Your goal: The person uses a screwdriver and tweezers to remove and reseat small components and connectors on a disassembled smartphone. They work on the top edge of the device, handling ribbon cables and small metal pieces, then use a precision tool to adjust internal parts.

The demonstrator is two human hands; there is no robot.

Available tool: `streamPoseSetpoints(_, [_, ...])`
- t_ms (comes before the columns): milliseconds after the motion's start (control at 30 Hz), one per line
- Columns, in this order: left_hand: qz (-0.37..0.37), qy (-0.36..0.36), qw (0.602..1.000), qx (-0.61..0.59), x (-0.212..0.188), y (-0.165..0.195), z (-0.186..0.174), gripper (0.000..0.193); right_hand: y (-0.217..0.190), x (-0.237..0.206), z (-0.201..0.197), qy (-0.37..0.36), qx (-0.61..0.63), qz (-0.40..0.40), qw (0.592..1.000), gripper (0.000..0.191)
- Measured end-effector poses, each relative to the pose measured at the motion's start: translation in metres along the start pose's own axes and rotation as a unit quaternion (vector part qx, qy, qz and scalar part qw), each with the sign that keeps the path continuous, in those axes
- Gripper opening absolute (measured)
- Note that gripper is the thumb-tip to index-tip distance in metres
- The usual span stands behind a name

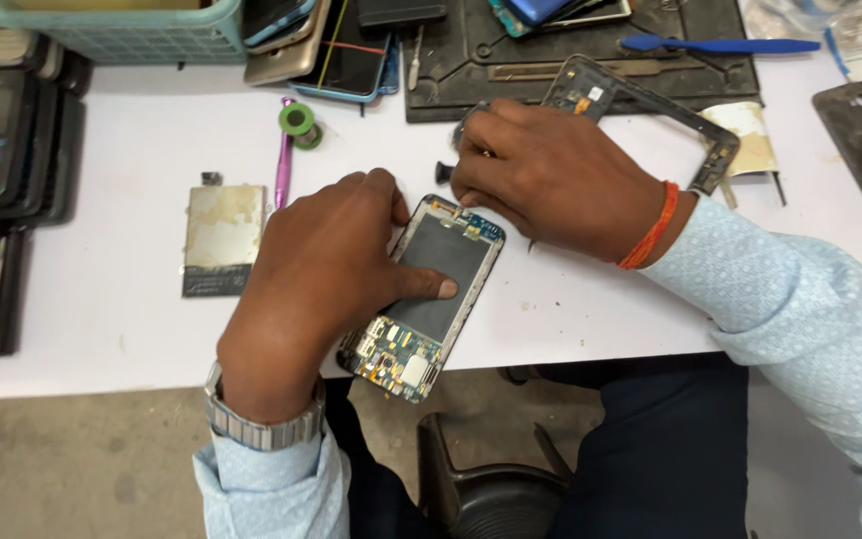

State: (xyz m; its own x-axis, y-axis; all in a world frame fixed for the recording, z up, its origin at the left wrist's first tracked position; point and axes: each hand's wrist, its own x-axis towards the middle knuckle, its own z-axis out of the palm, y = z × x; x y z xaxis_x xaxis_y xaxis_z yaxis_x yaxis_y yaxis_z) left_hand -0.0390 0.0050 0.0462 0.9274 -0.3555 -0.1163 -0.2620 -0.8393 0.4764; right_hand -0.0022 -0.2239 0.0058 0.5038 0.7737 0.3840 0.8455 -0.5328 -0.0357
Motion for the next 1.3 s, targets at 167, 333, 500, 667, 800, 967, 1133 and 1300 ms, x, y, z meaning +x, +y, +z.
streamPoseSetpoints(167, [-0.056, 0.057, 0.997, -0.020, -0.012, -0.013, -0.019, 0.051, 0.007, -0.008, -0.015, 0.061, 0.098, 0.084, 0.990, 0.013])
streamPoseSetpoints(333, [0.016, 0.272, 0.962, 0.013, -0.039, -0.031, -0.034, 0.030, 0.016, -0.014, -0.017, 0.080, 0.178, 0.132, 0.972, 0.012])
streamPoseSetpoints(500, [0.119, 0.411, 0.900, -0.081, -0.034, -0.040, -0.036, 0.018, 0.008, -0.011, -0.013, 0.062, 0.204, 0.101, 0.972, 0.013])
streamPoseSetpoints(667, [0.048, 0.413, 0.888, -0.195, -0.027, -0.038, -0.023, 0.022, -0.005, -0.006, -0.012, 0.011, 0.191, 0.102, 0.976, 0.012])
streamPoseSetpoints(800, [-0.028, 0.373, 0.914, -0.156, -0.022, -0.040, -0.027, 0.024, -0.009, -0.003, -0.012, 0.019, 0.171, 0.090, 0.981, 0.013])
streamPoseSetpoints(967, [-0.040, 0.248, 0.956, -0.152, -0.016, -0.033, -0.033, 0.027, -0.005, 0.000, -0.013, 0.020, 0.174, 0.113, 0.978, 0.013])
streamPoseSetpoints(1133, [-0.047, 0.126, 0.984, -0.113, -0.008, -0.036, -0.040, 0.033, 0.004, 0.005, -0.013, 0.004, 0.214, 0.157, 0.964, 0.014])
streamPoseSetpoints(1300, [-0.020, -0.052, 0.987, -0.151, 0.014, -0.039, -0.024, 0.046, 0.004, 0.010, -0.004, -0.029, 0.218, 0.165, 0.961, 0.013])
